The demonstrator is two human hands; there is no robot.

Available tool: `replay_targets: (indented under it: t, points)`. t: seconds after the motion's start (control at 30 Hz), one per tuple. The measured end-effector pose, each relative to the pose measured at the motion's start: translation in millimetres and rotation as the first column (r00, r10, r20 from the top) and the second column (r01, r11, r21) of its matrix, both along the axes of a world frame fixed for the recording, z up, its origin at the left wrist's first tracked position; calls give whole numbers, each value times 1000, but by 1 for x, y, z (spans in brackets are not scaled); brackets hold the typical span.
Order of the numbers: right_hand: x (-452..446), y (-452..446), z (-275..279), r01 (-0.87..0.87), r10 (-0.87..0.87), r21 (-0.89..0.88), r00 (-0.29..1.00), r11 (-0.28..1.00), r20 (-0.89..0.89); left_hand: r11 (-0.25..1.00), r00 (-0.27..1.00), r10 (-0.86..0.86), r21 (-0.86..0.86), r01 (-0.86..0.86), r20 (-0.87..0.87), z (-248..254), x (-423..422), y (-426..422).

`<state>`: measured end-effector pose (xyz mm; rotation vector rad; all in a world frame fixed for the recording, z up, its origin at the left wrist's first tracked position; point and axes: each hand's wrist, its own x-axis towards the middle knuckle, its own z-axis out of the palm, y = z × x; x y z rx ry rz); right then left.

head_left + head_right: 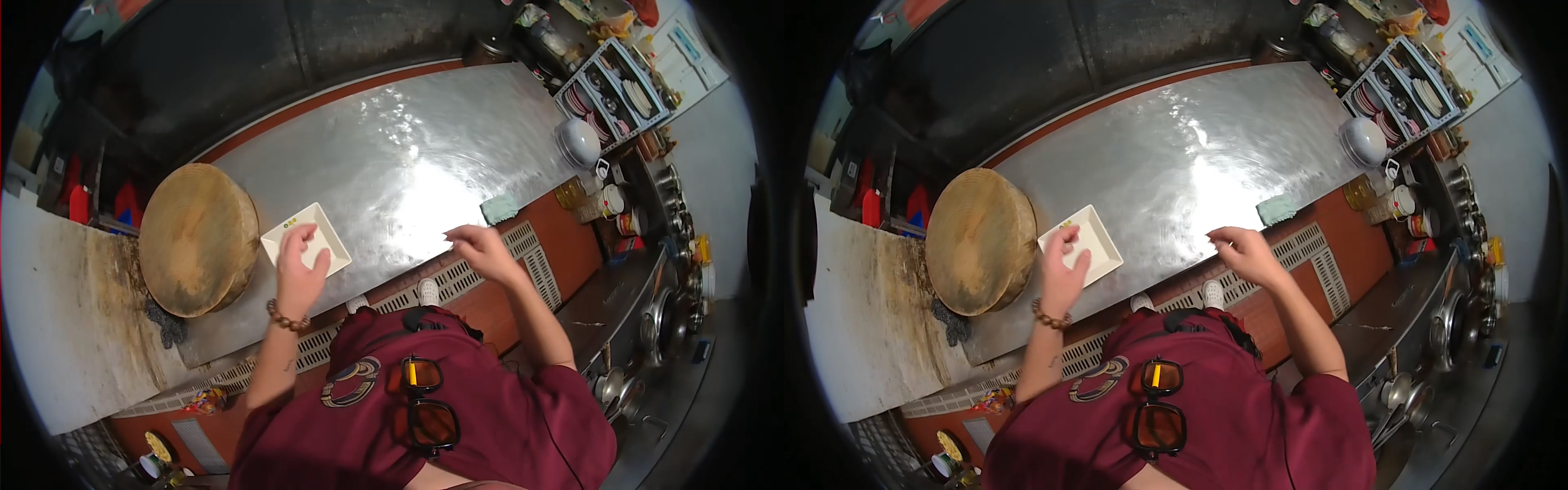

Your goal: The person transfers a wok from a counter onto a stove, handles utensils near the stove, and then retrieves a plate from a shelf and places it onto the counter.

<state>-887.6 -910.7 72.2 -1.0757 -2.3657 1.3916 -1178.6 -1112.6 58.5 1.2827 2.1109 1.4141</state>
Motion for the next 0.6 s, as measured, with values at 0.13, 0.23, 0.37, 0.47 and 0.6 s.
replay_targets:
  t: [0.13,0.23,0.37,0.47,0.6]
  points:
    - [38,20,104,72,-5,285,974,956,-229,951,972,-170,232,205,-164,115,0,28]
    - [61,9,195,189,12,488,925,852,-380,856,873,-206,350,379,-443,204,16,31]
    - [106,-5,276,159,313,894,899,419,-307,655,685,-80,480,584,-724,266,60,33]
    - [128,-25,352,-99,449,968,894,229,-15,545,497,35,433,718,-867,288,90,32]
    - [141,-35,387,-296,584,955,774,-6,244,487,358,99,359,796,-929,297,115,32]
